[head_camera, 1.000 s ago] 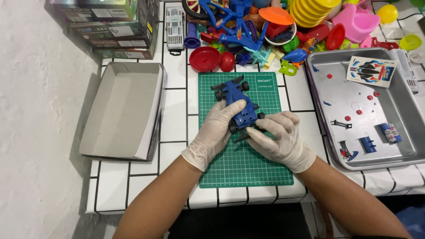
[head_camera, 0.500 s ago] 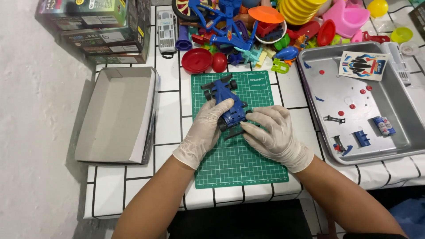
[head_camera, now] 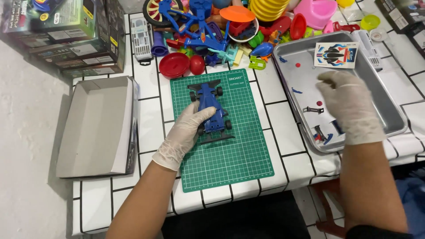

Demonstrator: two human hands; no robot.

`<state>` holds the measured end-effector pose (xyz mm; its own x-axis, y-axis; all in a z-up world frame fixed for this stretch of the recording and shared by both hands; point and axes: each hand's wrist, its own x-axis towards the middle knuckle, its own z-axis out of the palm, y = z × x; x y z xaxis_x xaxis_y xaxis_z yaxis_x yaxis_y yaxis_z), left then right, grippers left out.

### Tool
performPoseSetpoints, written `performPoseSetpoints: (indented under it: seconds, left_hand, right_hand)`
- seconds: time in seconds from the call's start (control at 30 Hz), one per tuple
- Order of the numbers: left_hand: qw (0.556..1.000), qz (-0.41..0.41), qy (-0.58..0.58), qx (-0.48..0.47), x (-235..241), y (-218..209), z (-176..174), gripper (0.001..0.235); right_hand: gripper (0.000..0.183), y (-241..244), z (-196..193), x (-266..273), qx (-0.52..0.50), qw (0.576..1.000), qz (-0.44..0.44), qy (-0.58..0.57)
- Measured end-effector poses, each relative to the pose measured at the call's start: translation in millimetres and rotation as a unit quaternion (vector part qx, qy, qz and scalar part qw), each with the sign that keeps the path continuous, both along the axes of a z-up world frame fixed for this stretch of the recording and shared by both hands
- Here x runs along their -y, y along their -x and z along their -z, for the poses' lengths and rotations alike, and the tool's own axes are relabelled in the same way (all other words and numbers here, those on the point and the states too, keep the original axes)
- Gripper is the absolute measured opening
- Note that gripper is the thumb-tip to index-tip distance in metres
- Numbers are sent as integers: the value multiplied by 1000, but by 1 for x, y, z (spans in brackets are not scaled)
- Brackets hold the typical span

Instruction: Assembling a motorized toy car by installing batteries and attaching various chassis components.

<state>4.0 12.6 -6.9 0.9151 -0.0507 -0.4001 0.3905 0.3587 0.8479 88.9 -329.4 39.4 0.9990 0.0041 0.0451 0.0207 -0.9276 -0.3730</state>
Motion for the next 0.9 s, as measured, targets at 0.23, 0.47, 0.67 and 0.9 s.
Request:
performPoseSetpoints:
  seconds: [0.23, 0.47, 0.67, 0.9]
  left_hand:
    - [999, 4, -17, -40, 7, -1, 0, 66]
    - [999, 23, -33, -16, 12, 4, -3, 59]
    - [998, 42, -23, 46, 10, 7, 6, 67]
    - [986, 118, -19, 114, 8, 14, -3, 58]
  right_hand:
    - [33, -104, 63, 102, -116, 974, 142, 137]
    - [16, -126, 78, 100, -150, 960, 125, 199]
    - [9, -120, 94, 107, -104, 977, 109, 154]
    - [14, -18, 8, -11, -13, 943, -98, -316]
